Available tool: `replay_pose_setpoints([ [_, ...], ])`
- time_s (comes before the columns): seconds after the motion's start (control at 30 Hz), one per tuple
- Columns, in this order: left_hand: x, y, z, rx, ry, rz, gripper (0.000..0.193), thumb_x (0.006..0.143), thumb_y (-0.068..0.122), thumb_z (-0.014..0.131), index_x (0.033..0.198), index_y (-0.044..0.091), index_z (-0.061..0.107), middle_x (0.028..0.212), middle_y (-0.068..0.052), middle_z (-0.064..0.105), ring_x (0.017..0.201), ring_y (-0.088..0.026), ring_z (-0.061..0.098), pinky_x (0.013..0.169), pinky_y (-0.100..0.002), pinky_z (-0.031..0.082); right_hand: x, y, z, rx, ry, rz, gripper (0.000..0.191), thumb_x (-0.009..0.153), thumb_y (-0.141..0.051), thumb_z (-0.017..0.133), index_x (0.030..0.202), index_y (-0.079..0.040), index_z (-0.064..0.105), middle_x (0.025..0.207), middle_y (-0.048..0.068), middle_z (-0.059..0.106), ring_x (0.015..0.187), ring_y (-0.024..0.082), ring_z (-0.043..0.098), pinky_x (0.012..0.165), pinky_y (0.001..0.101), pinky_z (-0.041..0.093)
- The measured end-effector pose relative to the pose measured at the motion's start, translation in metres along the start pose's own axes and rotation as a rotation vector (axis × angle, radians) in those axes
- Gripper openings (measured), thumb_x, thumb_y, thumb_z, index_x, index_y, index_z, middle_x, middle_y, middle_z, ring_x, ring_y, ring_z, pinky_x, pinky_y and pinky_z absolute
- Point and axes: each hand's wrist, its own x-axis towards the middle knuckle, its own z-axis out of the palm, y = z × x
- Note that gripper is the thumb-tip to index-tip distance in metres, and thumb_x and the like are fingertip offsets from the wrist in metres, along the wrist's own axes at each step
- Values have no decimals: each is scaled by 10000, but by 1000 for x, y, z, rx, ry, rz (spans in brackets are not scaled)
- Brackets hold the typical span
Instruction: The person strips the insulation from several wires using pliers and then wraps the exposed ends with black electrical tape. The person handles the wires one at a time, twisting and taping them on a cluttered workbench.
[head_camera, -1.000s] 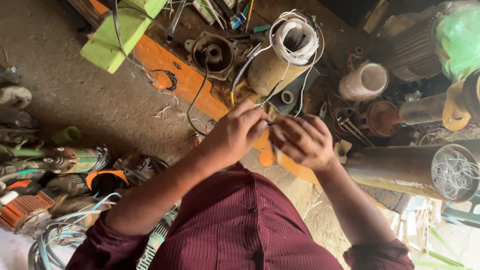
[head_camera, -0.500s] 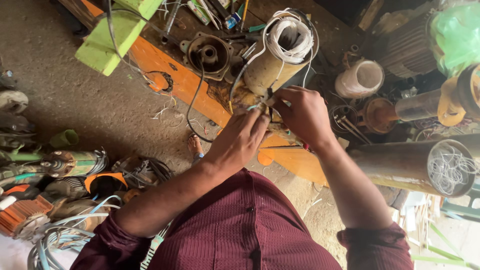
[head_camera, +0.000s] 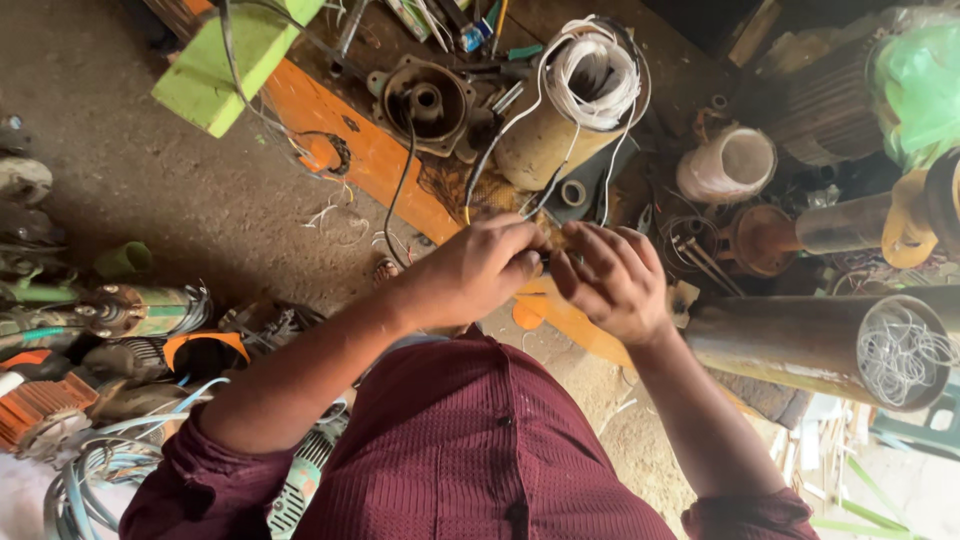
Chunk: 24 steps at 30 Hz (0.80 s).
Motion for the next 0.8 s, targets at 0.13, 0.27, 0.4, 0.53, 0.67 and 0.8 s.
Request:
replay_pose_setpoints([
  [0.13, -5, -1, 9, 127, 222, 159, 164, 1015, 108, 620, 1089, -39, 621, 1036, -159, 660, 931, -296, 709, 839, -387, 585, 6, 6, -6, -11, -19, -113, 163, 944, -108, 727, 1093, -171, 709, 1298, 116, 655, 926, 201, 740, 722, 332, 547],
  [0.27, -5, -8, 14, 193, 264, 155, 171, 973, 98, 645, 1078, -36, 647, 998, -173, 661, 879, -306, 704, 788, -388, 584, 21, 3, -3, 351, -55, 441, 117, 987, -73, 670, 1090, -104, 715, 1289, 123, 687, 968, 220, 750, 766, 306, 602],
  [0.4, -7, -10, 24, 342, 226, 88, 160, 1024, 108, 649, 1080, -41, 659, 969, -158, 669, 774, -257, 687, 706, -380, 567, 40, 20, 8, 581, -369, 757, 140, 924, -139, 736, 1045, -71, 758, 1015, 101, 735, 736, 245, 749, 640, 353, 588],
  [0.53, -5, -10, 31, 531, 375, 299, 381, 1005, 169, 683, 1266, -107, 653, 959, -173, 668, 753, -250, 661, 762, -418, 548, 44, 24, 10, 513, -436, 711, 142, 908, -94, 749, 1040, -50, 776, 976, 123, 738, 780, 305, 730, 695, 389, 577],
  [0.67, -1, -8, 26, 405, 305, 172, 224, 1013, 166, 678, 1140, -18, 665, 1011, -154, 698, 773, -231, 678, 802, -406, 546, 27, 7, 0, 475, -119, 573, 181, 1010, -20, 680, 1189, -50, 676, 1190, 133, 700, 1053, 329, 716, 881, 386, 578],
  [0.8, 2, -7, 4, -41, 64, 10, 228, 996, 187, 658, 1075, -26, 637, 998, -152, 696, 908, -262, 706, 842, -392, 567, 3, -8, 4, 442, 0, 376, 232, 963, -4, 596, 1184, -71, 569, 1292, 154, 648, 1083, 299, 696, 854, 374, 579],
])
